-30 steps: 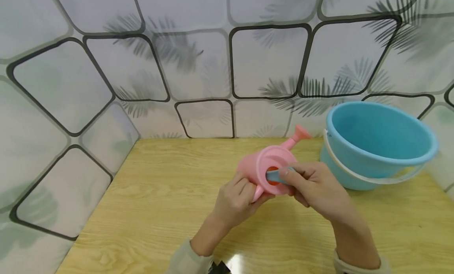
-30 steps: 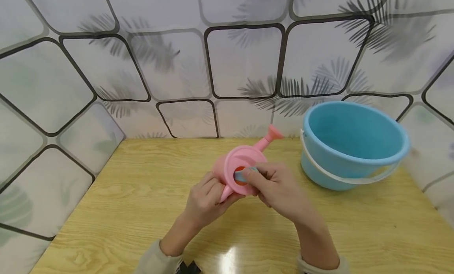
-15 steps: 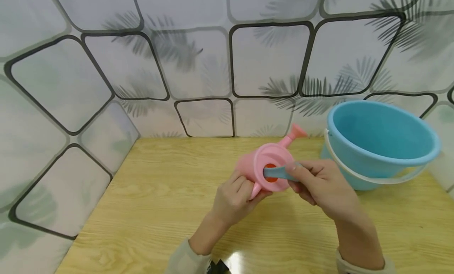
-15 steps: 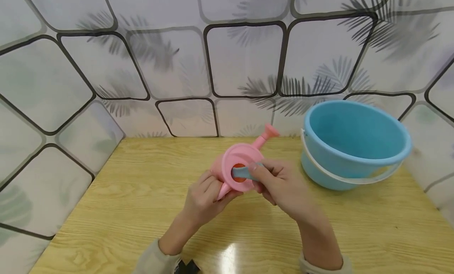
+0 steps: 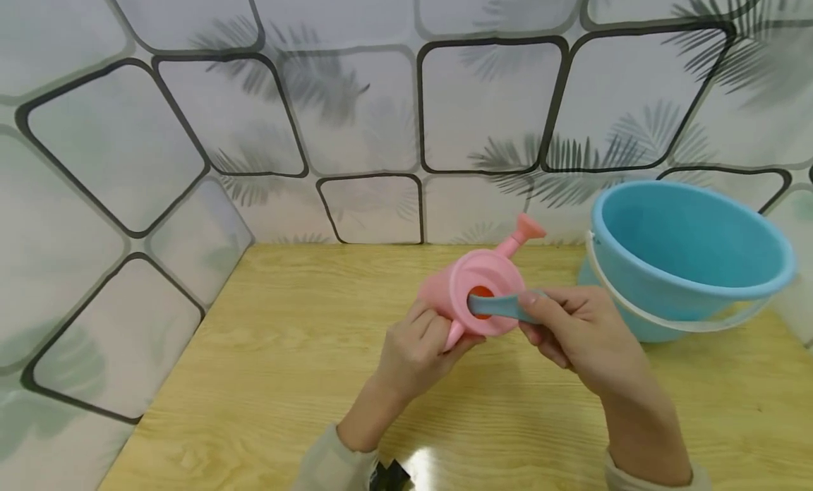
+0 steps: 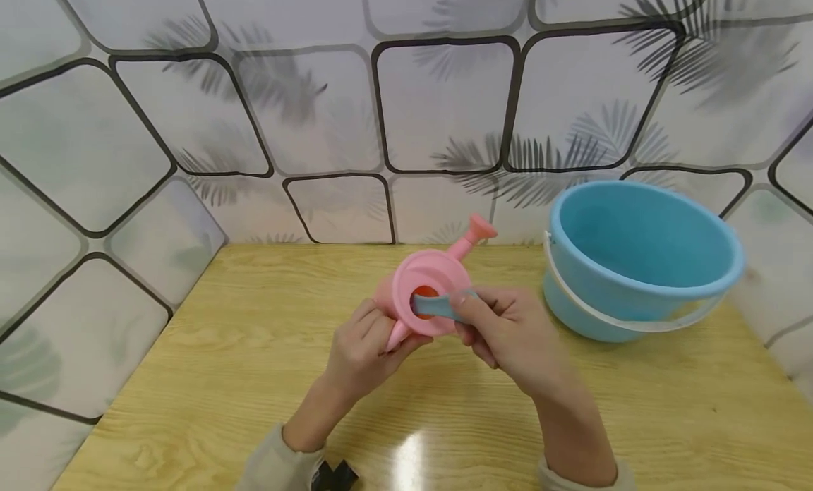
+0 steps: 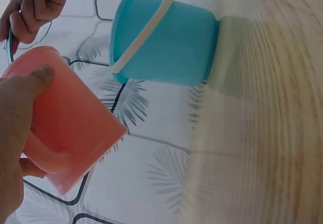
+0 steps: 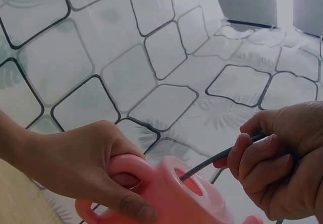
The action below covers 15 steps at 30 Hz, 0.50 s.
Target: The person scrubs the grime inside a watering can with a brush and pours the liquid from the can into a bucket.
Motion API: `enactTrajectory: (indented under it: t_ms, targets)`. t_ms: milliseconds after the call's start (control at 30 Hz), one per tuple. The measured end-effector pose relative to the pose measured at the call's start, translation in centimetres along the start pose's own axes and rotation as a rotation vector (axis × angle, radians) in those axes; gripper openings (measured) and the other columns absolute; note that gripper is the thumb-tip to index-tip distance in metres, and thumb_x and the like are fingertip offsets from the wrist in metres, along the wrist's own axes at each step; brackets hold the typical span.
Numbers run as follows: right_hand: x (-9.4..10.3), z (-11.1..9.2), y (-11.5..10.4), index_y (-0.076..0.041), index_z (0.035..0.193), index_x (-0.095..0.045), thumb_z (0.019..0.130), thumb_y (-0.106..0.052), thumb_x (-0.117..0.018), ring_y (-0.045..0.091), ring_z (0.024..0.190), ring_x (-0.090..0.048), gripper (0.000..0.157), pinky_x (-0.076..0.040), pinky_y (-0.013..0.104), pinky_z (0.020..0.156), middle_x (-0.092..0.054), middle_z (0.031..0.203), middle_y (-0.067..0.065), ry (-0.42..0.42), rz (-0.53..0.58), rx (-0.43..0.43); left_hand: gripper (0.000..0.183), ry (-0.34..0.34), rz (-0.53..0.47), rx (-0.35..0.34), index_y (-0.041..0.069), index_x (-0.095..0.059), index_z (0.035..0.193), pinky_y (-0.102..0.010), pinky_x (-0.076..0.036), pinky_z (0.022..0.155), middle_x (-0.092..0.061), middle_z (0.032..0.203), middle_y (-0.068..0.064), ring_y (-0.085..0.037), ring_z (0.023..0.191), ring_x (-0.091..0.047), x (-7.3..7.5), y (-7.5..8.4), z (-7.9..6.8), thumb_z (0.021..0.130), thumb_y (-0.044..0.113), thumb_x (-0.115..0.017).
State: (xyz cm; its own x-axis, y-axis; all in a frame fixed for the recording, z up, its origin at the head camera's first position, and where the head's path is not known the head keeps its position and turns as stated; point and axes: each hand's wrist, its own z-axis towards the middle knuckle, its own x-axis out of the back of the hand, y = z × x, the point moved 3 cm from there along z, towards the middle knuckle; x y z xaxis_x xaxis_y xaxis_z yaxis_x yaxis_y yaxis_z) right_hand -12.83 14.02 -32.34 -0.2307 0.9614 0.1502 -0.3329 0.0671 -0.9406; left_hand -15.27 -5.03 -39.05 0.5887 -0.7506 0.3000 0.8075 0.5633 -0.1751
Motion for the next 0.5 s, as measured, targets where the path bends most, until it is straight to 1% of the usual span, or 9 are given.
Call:
enactTrajectory:
  t_ms: [100,200,300,400,500]
  targets:
    - [-0.22,0.01,0.04,0.001,0.069,-0.057,0.103,-0.007,-0.051,0.019,0.038,-0.028,0.036,-0.018,0.031,0.032,-0.045,0.053,0.004,0.000,0.035,-0.018,0.042,-0.005,0.005,-0.009,0.012,-0.048,0.067,-0.012,-0.041,0.053,-0.044,0.060,0.003,-0.011,0.058,-0.046,-0.01,0.13,0.12,0.093,0.036,-0.071]
    - [-0.78,0.28,0.17,0.000,0.069,-0.057,0.103,-0.011,-0.054,0.016,0.038,-0.031,0.035,-0.020,0.032,0.032,-0.048,0.055,0.003,-0.014,0.003,-0.052,0.042,-0.007,0.018,-0.005,0.012,-0.049,0.067,-0.012,-0.041,0.052,-0.044,0.060,0.003,-0.012,0.058,-0.047,0.07,0.14,0.21,0.092,0.037,-0.071]
    - [-0.78,0.13,-0.02,-0.003,0.069,-0.058,0.103,-0.010,-0.054,0.016,0.037,-0.031,0.034,-0.021,0.028,0.031,-0.044,0.051,0.004,-0.019,-0.018,-0.034,0.043,-0.007,0.027,0.017,0.011,-0.049,0.066,-0.014,-0.042,0.050,-0.044,0.059,0.002,-0.012,0.057,-0.047,0.24,-0.10,0.25,0.093,0.037,-0.070]
    - [-0.51,-0.29,-0.31,-0.002,0.069,-0.057,0.103,-0.007,-0.052,0.019,0.036,-0.029,0.035,-0.019,0.027,0.030,-0.040,0.048,0.006,-0.009,0.021,-0.005,0.043,-0.004,0.023,0.026,0.012,-0.049,0.066,-0.013,-0.042,0.050,-0.044,0.060,0.002,-0.011,0.057,-0.045,0.38,-0.28,0.30,0.094,0.037,-0.069]
    - [-0.87,-0.27,-0.26,0.001,0.070,-0.057,0.103,-0.008,-0.052,0.018,0.037,-0.029,0.034,-0.019,0.030,0.030,-0.043,0.050,0.004,-0.002,0.054,-0.035,0.043,-0.003,0.030,0.007,0.012,-0.048,0.066,-0.012,-0.040,0.051,-0.043,0.059,0.003,-0.011,0.057,-0.044,0.41,-0.18,0.29,0.093,0.038,-0.070]
